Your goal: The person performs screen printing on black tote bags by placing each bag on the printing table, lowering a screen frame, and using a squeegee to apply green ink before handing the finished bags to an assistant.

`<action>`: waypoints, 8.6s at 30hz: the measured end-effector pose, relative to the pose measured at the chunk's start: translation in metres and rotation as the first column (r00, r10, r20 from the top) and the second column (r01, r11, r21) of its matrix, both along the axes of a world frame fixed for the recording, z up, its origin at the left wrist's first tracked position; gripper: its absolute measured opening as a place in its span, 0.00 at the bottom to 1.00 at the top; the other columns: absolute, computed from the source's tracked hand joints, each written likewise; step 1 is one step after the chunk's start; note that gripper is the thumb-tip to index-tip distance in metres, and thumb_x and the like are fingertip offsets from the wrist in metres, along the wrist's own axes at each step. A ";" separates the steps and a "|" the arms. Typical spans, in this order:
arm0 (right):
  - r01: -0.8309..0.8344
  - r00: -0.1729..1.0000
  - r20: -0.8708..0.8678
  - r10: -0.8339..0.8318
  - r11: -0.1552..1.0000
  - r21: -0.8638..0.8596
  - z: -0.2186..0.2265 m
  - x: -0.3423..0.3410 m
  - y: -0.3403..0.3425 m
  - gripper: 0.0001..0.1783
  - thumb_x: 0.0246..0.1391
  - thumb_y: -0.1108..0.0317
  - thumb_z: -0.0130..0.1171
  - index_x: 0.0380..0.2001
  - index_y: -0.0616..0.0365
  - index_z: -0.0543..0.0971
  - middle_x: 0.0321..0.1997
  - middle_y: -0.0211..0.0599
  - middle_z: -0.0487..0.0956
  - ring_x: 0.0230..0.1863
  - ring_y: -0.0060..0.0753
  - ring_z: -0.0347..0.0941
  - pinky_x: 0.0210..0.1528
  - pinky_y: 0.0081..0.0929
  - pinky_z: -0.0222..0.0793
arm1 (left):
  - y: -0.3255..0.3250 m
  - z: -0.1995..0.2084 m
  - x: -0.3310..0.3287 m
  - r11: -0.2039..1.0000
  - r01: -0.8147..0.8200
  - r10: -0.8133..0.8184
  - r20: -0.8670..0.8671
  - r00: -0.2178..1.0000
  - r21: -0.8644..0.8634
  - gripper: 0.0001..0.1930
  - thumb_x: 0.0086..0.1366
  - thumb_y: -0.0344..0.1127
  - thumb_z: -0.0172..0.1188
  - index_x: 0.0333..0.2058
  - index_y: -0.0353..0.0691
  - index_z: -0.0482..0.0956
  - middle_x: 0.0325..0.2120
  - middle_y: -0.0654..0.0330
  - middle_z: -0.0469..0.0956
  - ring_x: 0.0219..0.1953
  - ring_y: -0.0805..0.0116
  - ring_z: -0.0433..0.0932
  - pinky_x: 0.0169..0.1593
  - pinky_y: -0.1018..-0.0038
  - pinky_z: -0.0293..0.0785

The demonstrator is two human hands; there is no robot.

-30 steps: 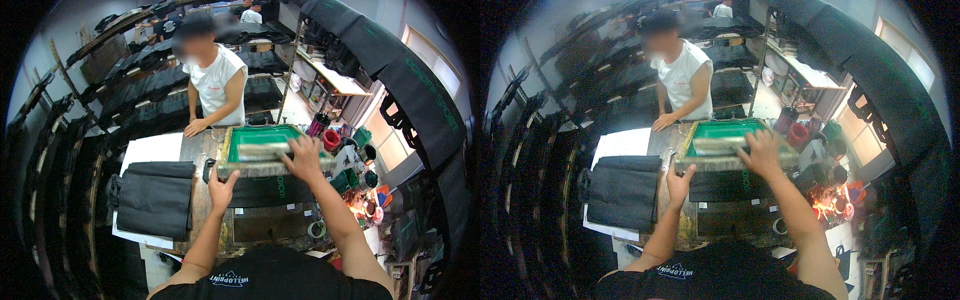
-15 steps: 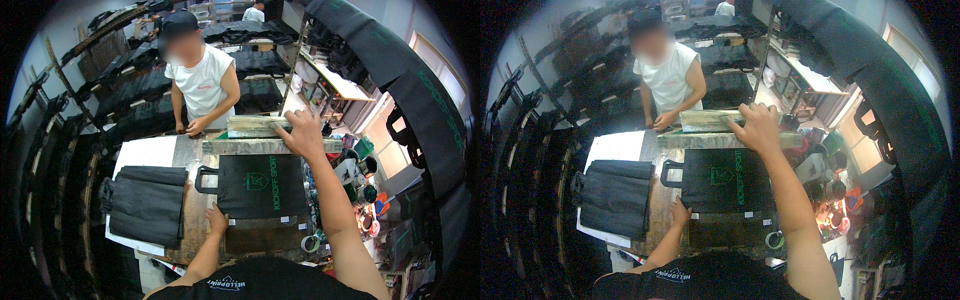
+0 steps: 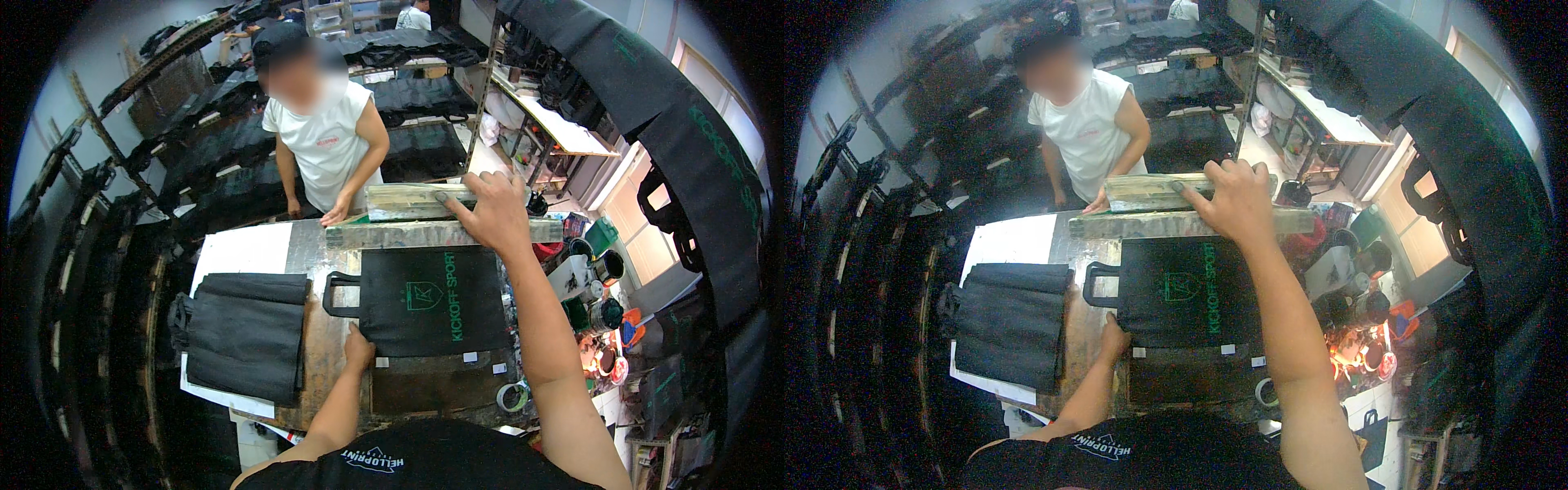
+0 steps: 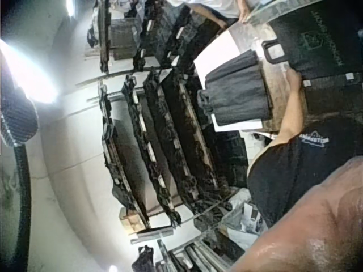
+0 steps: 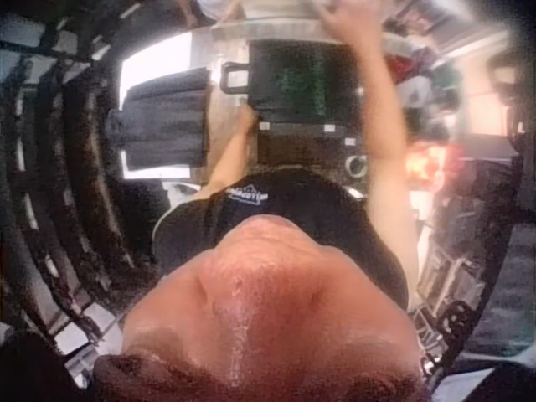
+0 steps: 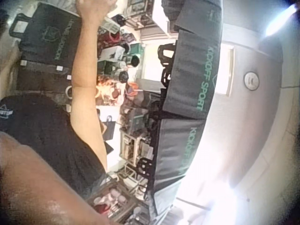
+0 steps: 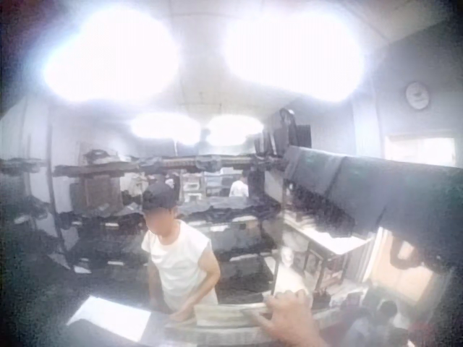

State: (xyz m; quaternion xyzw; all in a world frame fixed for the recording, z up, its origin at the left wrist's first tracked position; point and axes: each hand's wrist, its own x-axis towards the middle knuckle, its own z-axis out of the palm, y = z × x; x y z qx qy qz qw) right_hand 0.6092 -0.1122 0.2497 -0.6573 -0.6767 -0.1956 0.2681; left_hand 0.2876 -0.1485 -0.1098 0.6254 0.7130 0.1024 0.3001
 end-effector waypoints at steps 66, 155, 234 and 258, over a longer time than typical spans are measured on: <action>0.002 0.996 0.084 -0.002 1.000 -0.006 -0.016 -0.002 -0.010 0.23 0.58 0.45 0.62 0.40 0.54 0.81 0.36 0.41 0.79 0.45 0.46 0.74 0.50 0.44 0.61 | -0.061 -0.009 -0.325 0.973 0.087 0.021 -0.462 0.887 0.212 0.28 0.78 0.58 0.41 0.71 0.56 0.67 0.75 0.50 0.55 0.75 0.39 0.51 0.74 0.45 0.48; 0.000 0.994 0.110 -0.005 0.999 0.046 -0.015 0.008 0.013 0.28 0.60 0.39 0.58 0.40 0.57 0.83 0.38 0.45 0.82 0.46 0.48 0.77 0.50 0.46 0.62 | -0.046 0.133 0.078 0.466 0.443 -0.825 0.195 0.531 0.766 0.12 0.69 0.40 0.64 0.34 0.36 0.79 0.37 0.54 0.78 0.41 0.51 0.77 0.48 0.58 0.74; -0.139 0.983 0.009 0.184 0.775 -0.617 -0.213 0.000 -0.129 0.35 0.43 0.66 0.72 0.57 0.52 0.70 0.49 0.41 0.76 0.55 0.47 0.71 0.52 0.53 0.62 | -0.108 0.061 -0.002 0.795 0.152 0.593 0.805 0.006 -0.587 0.69 0.55 0.90 0.38 0.75 0.37 0.28 0.74 0.31 0.35 0.74 0.30 0.48 0.72 0.48 0.59; -0.097 0.979 0.128 0.161 0.910 -0.402 -0.312 0.046 0.085 0.34 0.43 0.65 0.75 0.54 0.48 0.71 0.48 0.36 0.75 0.54 0.45 0.71 0.51 0.49 0.61 | -0.103 0.066 0.008 0.704 0.048 0.701 0.705 0.109 -0.708 0.62 0.61 0.87 0.33 0.76 0.39 0.36 0.75 0.39 0.46 0.73 0.36 0.56 0.70 0.48 0.62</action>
